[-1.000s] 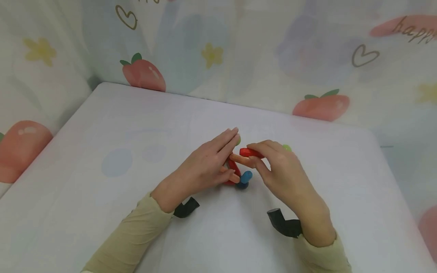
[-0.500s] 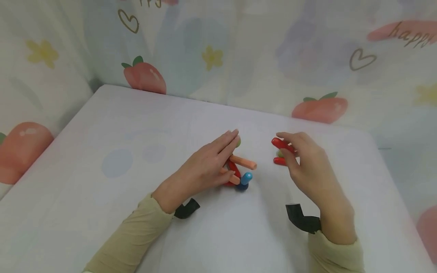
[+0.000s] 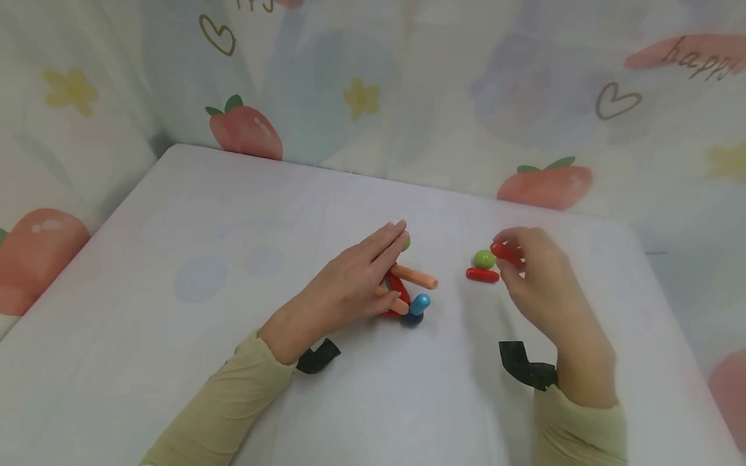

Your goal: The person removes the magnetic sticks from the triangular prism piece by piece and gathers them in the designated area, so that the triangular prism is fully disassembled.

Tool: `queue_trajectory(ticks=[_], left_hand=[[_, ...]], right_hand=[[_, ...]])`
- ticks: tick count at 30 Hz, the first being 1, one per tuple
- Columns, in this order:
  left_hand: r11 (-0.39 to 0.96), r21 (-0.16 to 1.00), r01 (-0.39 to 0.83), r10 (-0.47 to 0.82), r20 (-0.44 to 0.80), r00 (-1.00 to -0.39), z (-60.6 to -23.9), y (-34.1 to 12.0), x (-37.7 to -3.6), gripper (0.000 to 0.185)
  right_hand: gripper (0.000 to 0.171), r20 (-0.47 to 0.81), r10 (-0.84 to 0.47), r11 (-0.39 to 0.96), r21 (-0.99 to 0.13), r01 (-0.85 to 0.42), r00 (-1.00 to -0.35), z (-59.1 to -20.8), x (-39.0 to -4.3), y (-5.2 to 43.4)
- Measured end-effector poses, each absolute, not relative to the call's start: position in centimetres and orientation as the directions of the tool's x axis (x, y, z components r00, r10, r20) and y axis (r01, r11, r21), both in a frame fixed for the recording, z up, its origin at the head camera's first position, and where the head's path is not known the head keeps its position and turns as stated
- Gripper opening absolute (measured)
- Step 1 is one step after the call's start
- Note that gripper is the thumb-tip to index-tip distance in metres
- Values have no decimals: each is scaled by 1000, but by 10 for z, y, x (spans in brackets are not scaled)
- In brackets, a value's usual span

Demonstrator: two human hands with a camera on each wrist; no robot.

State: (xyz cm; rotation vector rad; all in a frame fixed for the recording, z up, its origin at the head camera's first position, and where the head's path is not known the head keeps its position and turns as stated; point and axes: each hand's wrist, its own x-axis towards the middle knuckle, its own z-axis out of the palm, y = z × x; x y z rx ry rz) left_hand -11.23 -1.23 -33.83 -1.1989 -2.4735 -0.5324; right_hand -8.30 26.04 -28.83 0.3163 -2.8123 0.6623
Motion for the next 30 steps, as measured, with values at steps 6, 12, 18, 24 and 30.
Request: queue_trajectory(ticks=[6, 12, 18, 24, 30], left_hand=[[569, 186, 801, 672, 457, -583, -337, -12, -114, 77], [573, 187, 798, 669, 456, -587, -340, -13, -111, 75], [566, 182, 804, 666, 474, -576, -339, -10, -112, 73], [572, 191, 797, 671, 449, -590, -338, -12, -111, 72], [580, 205, 788, 669, 432, -605, -339, -14, -109, 73]], right_hand=[[31, 113, -150, 896, -405, -183, -982, -297, -90, 265], [32, -3, -133, 912, -391, -121, -991, -308, -94, 266], [32, -52, -115, 925, -370, -88, -992, -314, -98, 266], [32, -98, -103, 939, -339, -64, -990, -325, -103, 266], [30, -110, -101, 940, -336, -59, -989, -332, -107, 263]])
